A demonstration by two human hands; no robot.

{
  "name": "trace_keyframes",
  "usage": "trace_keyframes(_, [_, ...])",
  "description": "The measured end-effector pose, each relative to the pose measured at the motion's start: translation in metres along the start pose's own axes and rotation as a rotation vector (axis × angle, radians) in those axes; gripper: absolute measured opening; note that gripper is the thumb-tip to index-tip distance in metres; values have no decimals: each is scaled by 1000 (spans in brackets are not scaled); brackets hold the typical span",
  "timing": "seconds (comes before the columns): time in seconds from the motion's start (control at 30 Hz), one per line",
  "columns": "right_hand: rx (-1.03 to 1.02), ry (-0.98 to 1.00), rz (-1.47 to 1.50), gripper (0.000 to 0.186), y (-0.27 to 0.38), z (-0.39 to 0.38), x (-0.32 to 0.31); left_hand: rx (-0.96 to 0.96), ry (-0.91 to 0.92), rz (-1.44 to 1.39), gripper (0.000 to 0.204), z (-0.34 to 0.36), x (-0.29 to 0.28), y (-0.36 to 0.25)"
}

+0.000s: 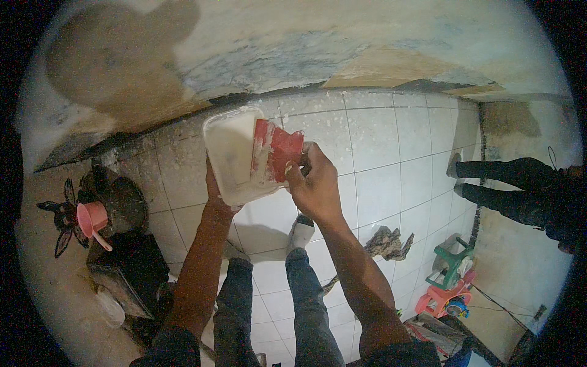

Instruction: The person uses a scraper to scoop plaster from a container and apply it to a wall.

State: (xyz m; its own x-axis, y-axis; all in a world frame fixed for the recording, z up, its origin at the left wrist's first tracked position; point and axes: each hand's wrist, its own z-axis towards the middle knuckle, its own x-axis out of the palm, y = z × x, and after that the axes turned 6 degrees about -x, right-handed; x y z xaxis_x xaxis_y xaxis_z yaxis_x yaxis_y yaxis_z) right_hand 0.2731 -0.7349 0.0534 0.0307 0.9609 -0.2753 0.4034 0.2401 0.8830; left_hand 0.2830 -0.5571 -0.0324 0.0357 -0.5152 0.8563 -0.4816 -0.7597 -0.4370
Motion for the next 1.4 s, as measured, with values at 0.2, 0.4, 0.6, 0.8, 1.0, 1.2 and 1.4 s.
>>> trace_keyframes(0.2, [-59, -69, -164, 23, -3, 8, 4, -272, 68, -411, 69, 4, -7, 1])
trace_keyframes(0.4, [-30, 19, -134, 22, -2, 11, 5, -340, -75, -213, 73, 6, 9, -1])
trace_keyframes(0.6, [-42, 84, 102, 16, -5, 16, 4, -400, 61, -296, 75, 11, 9, 3])
trace_keyframes(0.8, [52, 137, 346, 12, -16, 19, -17, -321, -19, -274, 76, 13, 8, 6])
trace_keyframes(1.0, [167, 156, 553, 14, -22, 27, -44, -229, 31, -356, 69, 27, 20, 10])
trace_keyframes(1.2, [162, -100, 839, 15, -31, 60, -65, -173, -146, -328, 62, 35, -6, 12])
trace_keyframes(1.4, [-23, -305, 851, 11, -51, 145, -76, -110, -157, -263, 59, 40, -2, 13])
